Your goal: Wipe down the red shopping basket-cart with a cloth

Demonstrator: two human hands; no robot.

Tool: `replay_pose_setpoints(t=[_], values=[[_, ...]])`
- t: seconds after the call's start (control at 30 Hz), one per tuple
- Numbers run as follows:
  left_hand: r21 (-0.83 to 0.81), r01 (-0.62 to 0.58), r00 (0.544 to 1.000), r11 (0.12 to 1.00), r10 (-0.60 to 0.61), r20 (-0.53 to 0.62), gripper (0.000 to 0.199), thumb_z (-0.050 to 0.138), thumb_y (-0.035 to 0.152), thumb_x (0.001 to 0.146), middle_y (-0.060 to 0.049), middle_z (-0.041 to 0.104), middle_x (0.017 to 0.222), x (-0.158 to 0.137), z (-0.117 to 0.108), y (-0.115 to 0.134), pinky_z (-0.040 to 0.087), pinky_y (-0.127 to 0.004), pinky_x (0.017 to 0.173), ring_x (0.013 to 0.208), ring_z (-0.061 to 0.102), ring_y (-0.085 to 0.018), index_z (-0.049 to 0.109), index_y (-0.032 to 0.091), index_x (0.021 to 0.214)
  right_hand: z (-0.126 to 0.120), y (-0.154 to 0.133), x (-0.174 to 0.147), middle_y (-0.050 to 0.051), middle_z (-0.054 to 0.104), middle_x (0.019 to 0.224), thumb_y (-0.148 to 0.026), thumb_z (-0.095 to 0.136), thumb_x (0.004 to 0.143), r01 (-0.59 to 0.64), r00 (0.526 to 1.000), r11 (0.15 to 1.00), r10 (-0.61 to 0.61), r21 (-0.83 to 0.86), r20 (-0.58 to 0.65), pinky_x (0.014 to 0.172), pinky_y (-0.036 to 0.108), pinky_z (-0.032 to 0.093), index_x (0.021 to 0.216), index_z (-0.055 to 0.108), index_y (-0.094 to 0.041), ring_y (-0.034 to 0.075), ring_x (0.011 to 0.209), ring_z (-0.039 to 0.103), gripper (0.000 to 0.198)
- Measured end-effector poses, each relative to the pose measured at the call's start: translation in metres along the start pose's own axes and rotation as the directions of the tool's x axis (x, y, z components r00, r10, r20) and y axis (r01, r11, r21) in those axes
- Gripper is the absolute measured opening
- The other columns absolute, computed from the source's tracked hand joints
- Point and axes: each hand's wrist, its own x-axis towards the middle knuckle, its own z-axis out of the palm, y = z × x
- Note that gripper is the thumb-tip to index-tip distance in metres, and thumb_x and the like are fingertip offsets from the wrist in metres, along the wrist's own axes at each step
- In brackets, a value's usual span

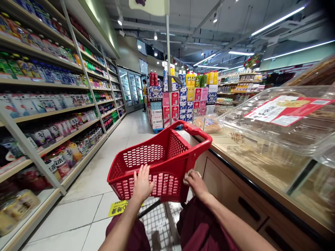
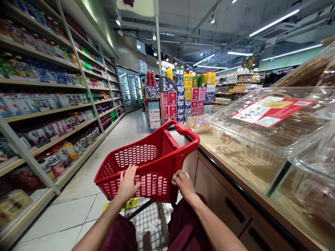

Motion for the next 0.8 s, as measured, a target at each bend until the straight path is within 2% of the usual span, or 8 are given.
replay_pose_setpoints(t=[0.1,0.2,0.27,0.4,0.47,0.53,0.67,0.8], values=[[0.011,-0.013,1.0,1.0,0.013,-0.019,0.064,0.043,0.019,0.069,-0.009,0.034,0.141,0.0,0.003,-0.001,0.017,-0.05,0.108,0.132,0.023,-0.023,0.033,0.013,0.131,-0.011,0.007,0.01,0.002,0.053,0.079,-0.022,0.046,0.084,0.023,0.995,1.0,-0.024,-0.003,-0.094,0.07,0.027,0.044,0.083,0.064,-0.022,0.015,0.077,0.051,0.018],[0.014,-0.01,0.999,1.0,0.01,-0.033,0.064,0.043,0.019,0.069,-0.009,0.033,0.141,-0.001,0.005,0.0,0.016,-0.05,0.108,0.132,0.022,-0.023,0.032,0.013,0.132,-0.035,0.021,0.063,0.007,0.054,0.09,-0.024,0.046,0.084,-0.088,0.953,0.995,0.071,-0.045,-0.294,0.079,0.032,0.042,0.093,0.063,-0.018,0.019,0.09,0.05,0.02],[0.012,-0.004,0.999,1.0,0.005,-0.034,0.064,0.043,0.019,0.069,-0.009,0.033,0.141,-0.001,0.006,0.001,0.015,-0.05,0.108,0.133,0.021,-0.023,0.031,0.013,0.132,-0.041,0.018,0.092,0.009,0.055,0.096,-0.024,0.048,0.084,-0.141,0.94,0.987,0.107,-0.083,-0.325,0.081,0.034,0.039,0.092,0.063,-0.018,0.02,0.092,0.049,0.019],[0.026,-0.013,0.999,1.0,0.014,-0.038,0.064,0.043,0.019,0.069,-0.009,0.034,0.141,-0.001,0.005,0.0,0.018,-0.05,0.107,0.132,0.023,-0.023,0.033,0.013,0.132,-0.019,-0.032,0.101,0.007,0.061,0.096,-0.019,0.048,0.083,-0.004,0.988,0.997,-0.009,-0.083,-0.153,0.086,0.036,0.032,0.089,0.063,-0.019,0.019,0.092,0.051,0.016],[0.033,-0.022,0.999,0.999,0.024,-0.042,0.063,0.043,0.019,0.07,-0.009,0.034,0.14,-0.001,0.004,-0.001,0.019,-0.051,0.107,0.132,0.024,-0.023,0.033,0.014,0.131,-0.009,-0.057,0.097,0.005,0.063,0.095,-0.017,0.047,0.083,0.141,0.99,0.99,-0.141,0.006,0.009,0.087,0.034,0.031,0.092,0.062,-0.021,0.017,0.091,0.053,0.017],[0.031,-0.034,0.999,0.999,0.035,-0.037,0.062,0.042,0.019,0.07,-0.009,0.034,0.14,0.0,0.005,-0.002,0.019,-0.05,0.107,0.132,0.024,-0.023,0.033,0.014,0.132,-0.012,-0.065,0.101,0.003,0.064,0.095,-0.016,0.048,0.082,0.146,0.981,0.981,-0.16,0.129,0.106,0.082,0.029,0.034,0.096,0.06,-0.023,0.015,0.087,0.055,0.02],[0.027,-0.021,0.998,0.999,0.022,-0.051,0.063,0.042,0.019,0.07,-0.009,0.034,0.14,0.001,0.006,-0.001,0.017,-0.05,0.108,0.132,0.023,-0.023,0.032,0.013,0.132,-0.054,-0.023,0.128,0.002,0.065,0.082,-0.017,0.051,0.076,-0.208,0.968,0.975,0.195,0.073,0.155,0.067,0.025,0.036,0.104,0.054,-0.019,0.015,0.071,0.056,0.028],[0.017,-0.012,0.999,1.0,0.012,-0.033,0.063,0.041,0.018,0.07,-0.009,0.034,0.141,0.0,0.004,0.0,0.016,-0.05,0.108,0.132,0.023,-0.023,0.033,0.011,0.132,-0.085,0.028,0.143,0.007,0.063,0.088,-0.024,0.054,0.076,-0.206,0.974,0.936,0.224,-0.286,0.031,0.075,0.032,0.031,0.082,0.061,-0.018,0.021,0.084,0.051,0.011]])
